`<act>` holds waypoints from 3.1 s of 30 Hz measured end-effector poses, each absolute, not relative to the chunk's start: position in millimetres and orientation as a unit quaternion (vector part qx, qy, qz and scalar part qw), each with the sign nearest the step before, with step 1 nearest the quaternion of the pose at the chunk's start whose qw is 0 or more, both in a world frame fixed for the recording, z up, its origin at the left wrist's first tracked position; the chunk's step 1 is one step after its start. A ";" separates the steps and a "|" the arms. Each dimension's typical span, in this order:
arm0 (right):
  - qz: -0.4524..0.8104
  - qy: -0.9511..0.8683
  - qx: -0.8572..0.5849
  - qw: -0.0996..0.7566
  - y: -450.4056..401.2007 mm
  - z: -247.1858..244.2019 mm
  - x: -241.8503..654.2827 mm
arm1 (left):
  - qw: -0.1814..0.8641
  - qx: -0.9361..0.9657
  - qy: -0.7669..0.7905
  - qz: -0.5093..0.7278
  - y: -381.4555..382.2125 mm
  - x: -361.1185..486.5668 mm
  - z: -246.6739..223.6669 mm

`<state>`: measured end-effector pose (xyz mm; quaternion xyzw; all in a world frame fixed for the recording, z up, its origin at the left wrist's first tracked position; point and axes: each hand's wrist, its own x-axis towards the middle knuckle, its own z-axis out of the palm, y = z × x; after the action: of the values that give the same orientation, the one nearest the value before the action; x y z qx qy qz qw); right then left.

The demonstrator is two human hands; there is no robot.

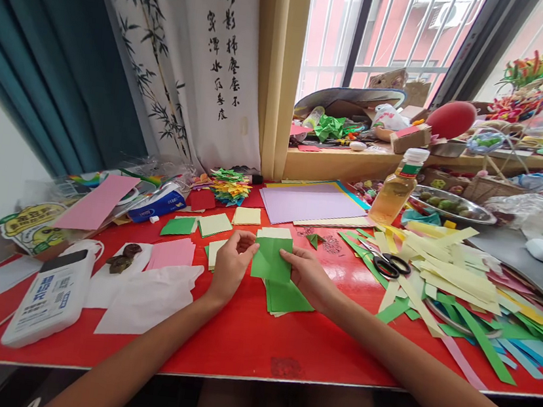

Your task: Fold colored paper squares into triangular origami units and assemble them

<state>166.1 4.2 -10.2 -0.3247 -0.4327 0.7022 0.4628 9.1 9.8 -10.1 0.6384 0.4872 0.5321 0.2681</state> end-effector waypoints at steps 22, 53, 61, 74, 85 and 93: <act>0.699 -0.414 -0.351 0.465 3.9 3.5 171.8 | -0.115 0.878 0.254 0.388 7.6 -3.0 -4.4; 0.695 -0.453 -0.356 0.429 0.6 13.6 177.0 | -0.023 0.861 0.267 0.432 4.3 2.1 -7.8; 0.657 -0.509 -0.347 0.434 0.8 11.6 175.9 | 0.127 0.825 0.336 0.437 -1.1 6.4 1.9; 0.525 -0.628 -0.398 0.414 1.2 8.8 175.0 | 0.304 0.728 0.439 0.430 -4.2 9.4 8.5; 0.529 -0.606 -0.370 0.465 -1.3 5.1 170.6 | 0.337 0.713 0.440 0.429 -2.3 9.1 9.0; 0.460 -0.609 -0.402 0.506 0.6 5.2 171.1 | 0.308 0.733 0.441 0.416 -2.8 10.4 9.4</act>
<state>171.1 0.6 5.2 -0.4020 -0.6091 0.4599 0.5058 10.4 -2.8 9.4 0.7329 0.4410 0.4165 0.3080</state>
